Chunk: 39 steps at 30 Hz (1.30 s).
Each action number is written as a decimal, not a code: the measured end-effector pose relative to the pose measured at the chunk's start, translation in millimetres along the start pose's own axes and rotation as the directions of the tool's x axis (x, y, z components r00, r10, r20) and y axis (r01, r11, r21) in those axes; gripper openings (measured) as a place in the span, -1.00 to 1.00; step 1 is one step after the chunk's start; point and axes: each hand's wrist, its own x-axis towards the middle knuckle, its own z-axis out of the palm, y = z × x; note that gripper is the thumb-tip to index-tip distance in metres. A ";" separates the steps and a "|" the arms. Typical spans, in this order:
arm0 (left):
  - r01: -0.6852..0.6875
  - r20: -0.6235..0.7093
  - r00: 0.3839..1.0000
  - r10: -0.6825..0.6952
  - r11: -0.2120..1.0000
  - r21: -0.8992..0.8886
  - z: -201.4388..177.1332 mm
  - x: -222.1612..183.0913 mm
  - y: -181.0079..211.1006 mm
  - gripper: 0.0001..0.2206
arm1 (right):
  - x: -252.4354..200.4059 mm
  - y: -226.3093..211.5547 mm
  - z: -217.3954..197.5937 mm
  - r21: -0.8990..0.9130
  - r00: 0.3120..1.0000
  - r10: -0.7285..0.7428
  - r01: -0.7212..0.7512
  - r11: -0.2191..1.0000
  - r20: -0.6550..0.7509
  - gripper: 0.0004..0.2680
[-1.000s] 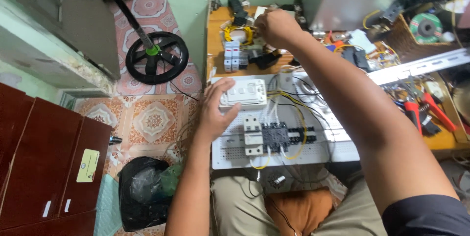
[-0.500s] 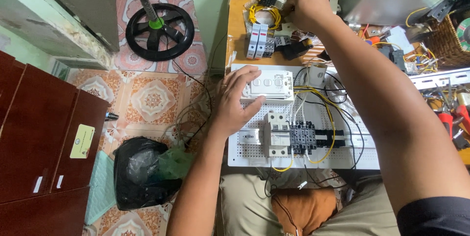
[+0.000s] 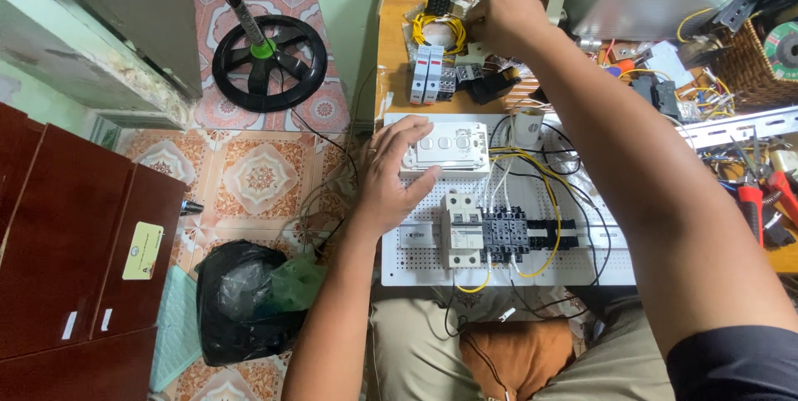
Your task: Connecting various electrical components like switches and breakers on a test board using wires and a screwdriver.
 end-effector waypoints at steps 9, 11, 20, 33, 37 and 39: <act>-0.017 0.014 1.000 0.017 0.999 -0.032 -2.4 1.7 1.1 -0.57 | 29.0 9.5 27.7 -0.180 0.998 0.050 -0.057 0.982 -0.040 -0.81; -0.012 0.018 1.000 0.012 1.000 -0.021 -2.5 1.9 1.1 -0.56 | 29.9 12.2 30.2 -0.192 0.998 0.045 -0.052 0.980 -0.043 -0.82; 0.003 0.027 1.000 -0.002 1.000 -0.016 -2.5 2.7 1.8 -0.54 | 25.8 32.8 22.0 0.025 0.990 -0.114 0.117 0.993 -0.086 -0.79; -0.043 0.026 0.999 0.044 0.998 -0.053 -6.0 4.2 6.0 -0.56 | 47.6 34.6 48.1 -0.266 0.999 -0.039 0.033 0.963 -0.017 -0.82; -0.020 0.037 0.999 0.023 0.998 -0.056 -5.9 2.0 6.8 -0.57 | 22.4 12.2 20.4 -0.270 0.992 -0.056 0.084 0.959 0.110 -0.69; -0.044 0.035 0.998 0.045 0.998 -0.043 -5.5 3.2 7.9 -0.60 | 15.5 9.8 15.4 -0.361 0.983 -0.070 0.128 0.924 0.170 -0.73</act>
